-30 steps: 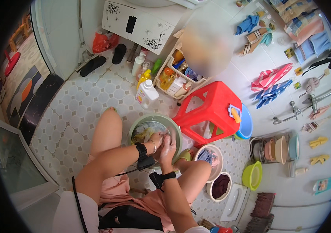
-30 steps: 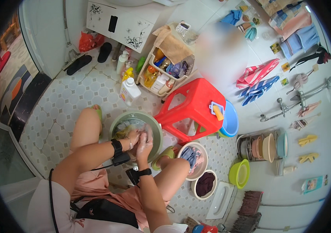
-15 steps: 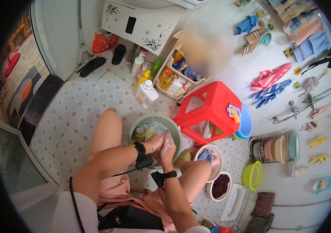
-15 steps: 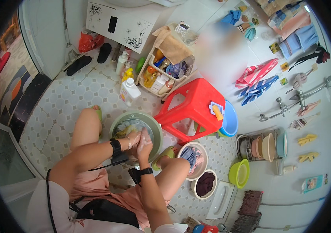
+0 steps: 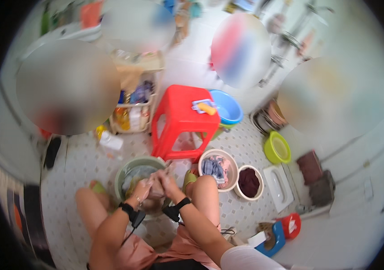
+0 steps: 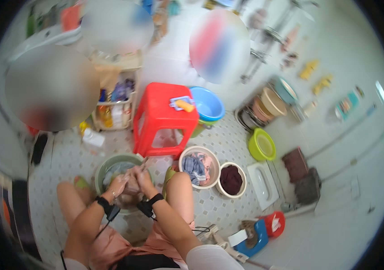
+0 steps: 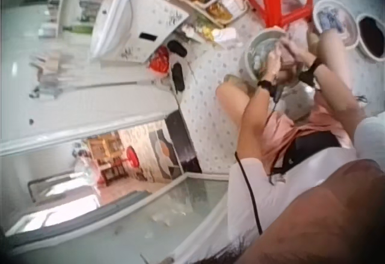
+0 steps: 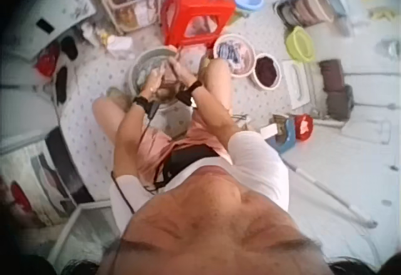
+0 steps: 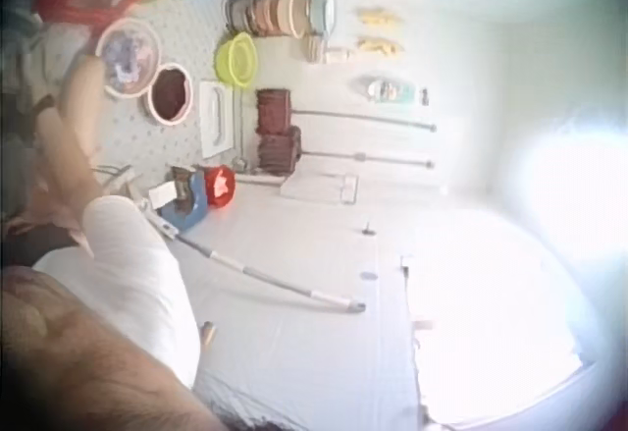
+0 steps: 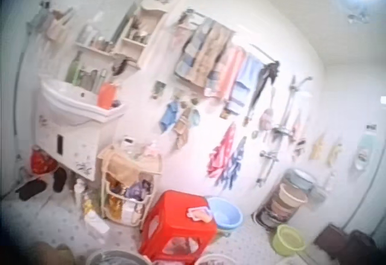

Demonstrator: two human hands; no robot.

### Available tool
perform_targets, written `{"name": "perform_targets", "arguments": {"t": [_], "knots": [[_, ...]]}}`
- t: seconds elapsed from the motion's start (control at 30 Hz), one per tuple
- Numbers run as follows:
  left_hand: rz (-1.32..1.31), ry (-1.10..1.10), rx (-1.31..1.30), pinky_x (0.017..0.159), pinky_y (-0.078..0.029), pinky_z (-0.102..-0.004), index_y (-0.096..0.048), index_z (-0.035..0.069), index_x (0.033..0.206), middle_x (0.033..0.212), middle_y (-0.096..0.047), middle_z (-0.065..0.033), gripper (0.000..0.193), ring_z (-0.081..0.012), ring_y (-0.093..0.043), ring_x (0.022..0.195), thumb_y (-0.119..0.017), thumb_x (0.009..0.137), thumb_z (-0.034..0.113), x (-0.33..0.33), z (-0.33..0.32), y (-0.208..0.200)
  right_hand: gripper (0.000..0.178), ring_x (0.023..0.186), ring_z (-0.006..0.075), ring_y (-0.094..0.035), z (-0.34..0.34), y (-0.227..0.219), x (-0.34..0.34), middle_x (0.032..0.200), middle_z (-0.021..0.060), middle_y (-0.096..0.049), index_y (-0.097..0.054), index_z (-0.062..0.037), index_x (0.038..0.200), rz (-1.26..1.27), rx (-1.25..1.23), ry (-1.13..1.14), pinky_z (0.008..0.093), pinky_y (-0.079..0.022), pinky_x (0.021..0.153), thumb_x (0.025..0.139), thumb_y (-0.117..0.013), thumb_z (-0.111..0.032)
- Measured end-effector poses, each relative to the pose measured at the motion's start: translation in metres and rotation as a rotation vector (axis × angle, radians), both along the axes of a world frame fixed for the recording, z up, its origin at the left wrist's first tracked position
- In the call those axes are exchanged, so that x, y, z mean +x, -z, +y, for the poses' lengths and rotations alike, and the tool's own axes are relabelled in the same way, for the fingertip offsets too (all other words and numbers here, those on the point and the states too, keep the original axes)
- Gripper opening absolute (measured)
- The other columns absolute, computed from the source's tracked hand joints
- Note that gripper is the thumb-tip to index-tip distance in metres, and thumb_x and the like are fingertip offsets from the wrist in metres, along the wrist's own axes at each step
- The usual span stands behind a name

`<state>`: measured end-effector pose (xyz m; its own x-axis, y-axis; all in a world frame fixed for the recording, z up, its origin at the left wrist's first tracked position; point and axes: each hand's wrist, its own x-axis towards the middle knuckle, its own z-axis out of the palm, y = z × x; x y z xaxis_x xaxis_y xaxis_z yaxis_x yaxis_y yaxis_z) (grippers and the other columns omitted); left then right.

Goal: The person sits on the bathroom floor and hand-washes clothes in a green basin filled with soapy water. They repeatedly rub, squeeze, and rinse the garments, then wring them out and place them into a nearby white basin.

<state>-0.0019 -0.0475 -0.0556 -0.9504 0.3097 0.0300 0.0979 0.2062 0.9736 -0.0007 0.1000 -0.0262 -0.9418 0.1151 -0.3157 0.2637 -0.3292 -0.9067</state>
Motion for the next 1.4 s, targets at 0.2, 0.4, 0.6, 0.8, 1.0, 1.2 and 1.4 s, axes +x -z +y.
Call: {"name": "perform_targets", "arguments": {"t": [0.2, 0.4, 0.6, 0.8, 1.0, 1.2, 1.4], "knots": [[0.042, -0.306, -0.099, 0.070, -0.042, -0.0355, -0.056, -0.007, 0.088, 0.084, -0.059, -0.0199, 0.029, -0.0292, -0.056, 0.080, -0.042, 0.084, 0.018, -0.024, 0.001, -0.003, 0.054, 0.078, 0.0343, -0.056, -0.020, -0.038, 0.033, 0.079, 0.0240, -0.057, -0.056, 0.0032, 0.086, 0.138, 0.582, -0.207, 0.0360, -0.042, 0.070, 0.078, -0.046, -0.050], [-0.397, -0.522, 0.316, 0.062, -0.043, -0.0327, -0.053, 0.003, 0.075, 0.068, -0.051, -0.0078, 0.039, -0.0210, -0.049, 0.065, -0.041, 0.086, 0.039, -0.020, 0.008, -0.003, 0.040, 0.067, 0.0402, -0.051, -0.047, -0.050, 0.049, 0.070, 0.0239, -0.053, -0.050, -0.0010, 0.075, 0.242, 0.970, -0.124, 0.0437, -0.040, 0.061, 0.084, -0.041, -0.039], [-0.660, 0.048, 0.598, 0.071, -0.044, -0.0313, -0.053, 0.003, 0.092, 0.088, -0.057, -0.0112, 0.041, -0.0217, -0.054, 0.076, -0.038, 0.086, 0.041, -0.023, -0.010, 0.033, 0.036, 0.064, 0.0382, -0.053, -0.064, -0.053, 0.054, 0.068, 0.0215, -0.054, -0.050, -0.0018, 0.074, 0.486, 1.017, 0.070, 0.0444, -0.041, 0.060, 0.085, -0.040, -0.035], [-0.772, -0.245, 0.572, 0.076, -0.043, -0.0328, -0.053, 0.004, 0.095, 0.091, -0.058, -0.0116, 0.040, -0.0228, -0.055, 0.083, -0.034, 0.088, 0.038, -0.003, 0.014, -0.017, 0.036, 0.062, 0.0367, -0.055, -0.046, -0.036, 0.041, 0.072, 0.0219, -0.057, -0.056, -0.0010, 0.075, 0.282, 1.099, 0.061, 0.0434, -0.044, 0.057, 0.084, -0.039, -0.032], [-0.768, -0.009, 0.438, 0.076, -0.043, -0.0319, -0.053, 0.005, 0.101, 0.097, -0.057, -0.0082, 0.041, -0.0207, -0.054, 0.088, -0.037, 0.087, 0.040, 0.005, 0.007, -0.028, 0.035, 0.064, 0.0376, -0.055, -0.054, -0.028, 0.041, 0.076, 0.0218, -0.057, -0.058, -0.0014, 0.080, 0.339, 1.151, -0.002, 0.0437, -0.044, 0.059, 0.084, -0.039, -0.031], [-0.703, -0.157, 0.465, 0.090, -0.035, -0.0291, -0.046, 0.004, 0.116, 0.118, -0.048, -0.0067, 0.042, -0.0179, -0.044, 0.108, -0.046, 0.084, 0.032, 0.004, 0.006, -0.015, 0.042, 0.066, 0.0397, -0.054, -0.039, -0.008, 0.026, 0.073, 0.0239, -0.056, -0.056, -0.0007, 0.070, 0.192, 0.991, 0.039, 0.0457, -0.042, 0.059, 0.087, -0.034, -0.033], [-0.148, 0.112, 0.213, 0.089, -0.035, -0.0273, -0.048, -0.001, 0.113, 0.110, -0.054, -0.0096, 0.043, -0.0192, -0.049, 0.101, -0.055, 0.079, 0.024, 0.010, 0.015, -0.055, 0.040, 0.070, 0.0162, -0.051, -0.007, -0.005, 0.008, 0.071, 0.0116, -0.057, -0.056, 0.0014, 0.080, 0.091, 0.472, 0.302, 0.0311, -0.041, 0.066, 0.085, -0.044, -0.036]]}}
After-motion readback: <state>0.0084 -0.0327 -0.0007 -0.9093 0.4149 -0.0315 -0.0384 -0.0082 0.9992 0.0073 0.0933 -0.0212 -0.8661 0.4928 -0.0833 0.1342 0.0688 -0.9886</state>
